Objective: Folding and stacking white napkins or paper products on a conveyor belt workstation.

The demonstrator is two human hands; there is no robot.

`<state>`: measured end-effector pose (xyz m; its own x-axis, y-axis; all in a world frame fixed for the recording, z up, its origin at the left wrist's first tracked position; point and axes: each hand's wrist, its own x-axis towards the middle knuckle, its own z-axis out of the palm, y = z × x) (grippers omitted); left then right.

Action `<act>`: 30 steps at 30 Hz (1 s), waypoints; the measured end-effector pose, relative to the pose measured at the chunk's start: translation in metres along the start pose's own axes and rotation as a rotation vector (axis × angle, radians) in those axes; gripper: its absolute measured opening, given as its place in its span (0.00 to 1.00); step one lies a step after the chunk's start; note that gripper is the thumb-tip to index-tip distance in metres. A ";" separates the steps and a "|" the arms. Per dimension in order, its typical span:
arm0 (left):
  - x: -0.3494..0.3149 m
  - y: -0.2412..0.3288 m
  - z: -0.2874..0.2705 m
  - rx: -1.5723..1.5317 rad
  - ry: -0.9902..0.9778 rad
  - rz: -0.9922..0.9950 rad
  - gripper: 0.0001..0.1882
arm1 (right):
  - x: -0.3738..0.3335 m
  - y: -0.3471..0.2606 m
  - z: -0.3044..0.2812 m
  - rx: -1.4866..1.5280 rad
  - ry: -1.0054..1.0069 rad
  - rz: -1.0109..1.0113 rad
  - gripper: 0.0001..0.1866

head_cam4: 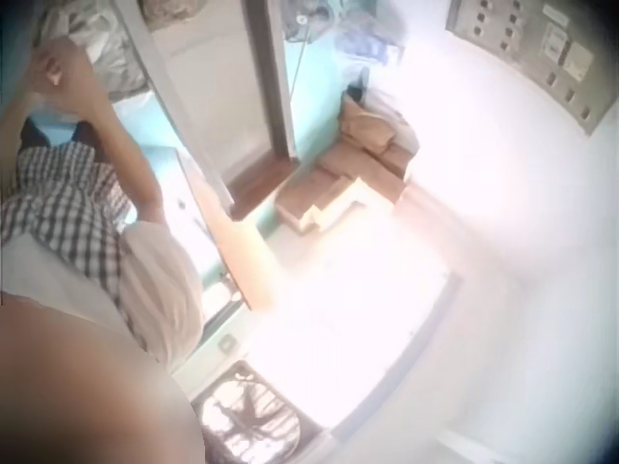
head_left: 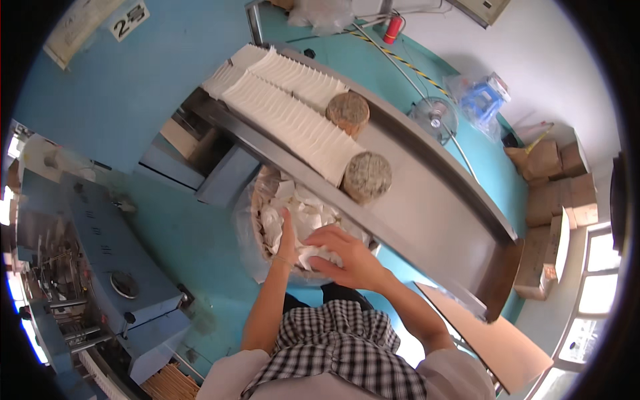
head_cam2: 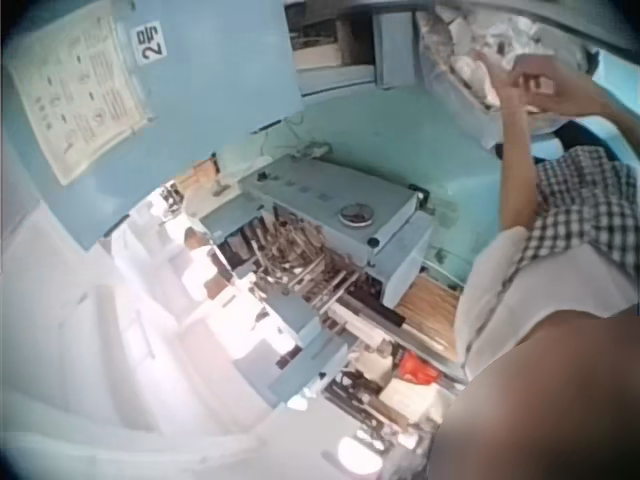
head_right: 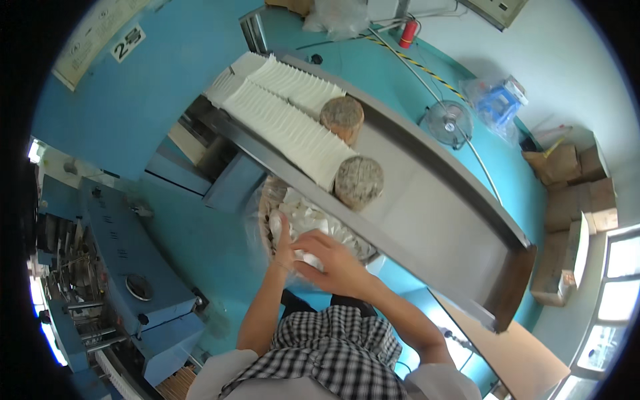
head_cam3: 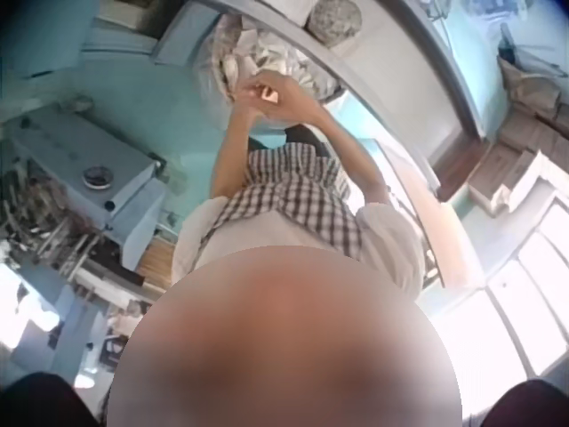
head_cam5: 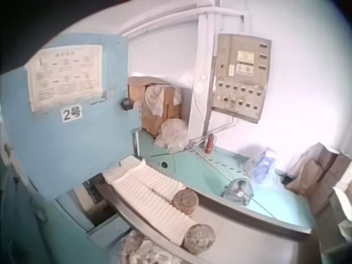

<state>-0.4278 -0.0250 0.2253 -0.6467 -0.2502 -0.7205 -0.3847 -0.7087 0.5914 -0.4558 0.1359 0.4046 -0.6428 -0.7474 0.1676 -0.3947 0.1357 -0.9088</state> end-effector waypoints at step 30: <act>0.041 0.186 0.161 1.058 0.542 1.268 0.11 | 0.232 0.130 -0.176 -0.359 0.115 0.706 0.57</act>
<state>-0.6322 -0.0606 0.3641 -0.6725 -0.5941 0.4413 -0.2272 0.7332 0.6409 -0.7715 0.0942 0.3929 -0.8754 -0.3380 -0.3457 -0.0436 0.7673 -0.6398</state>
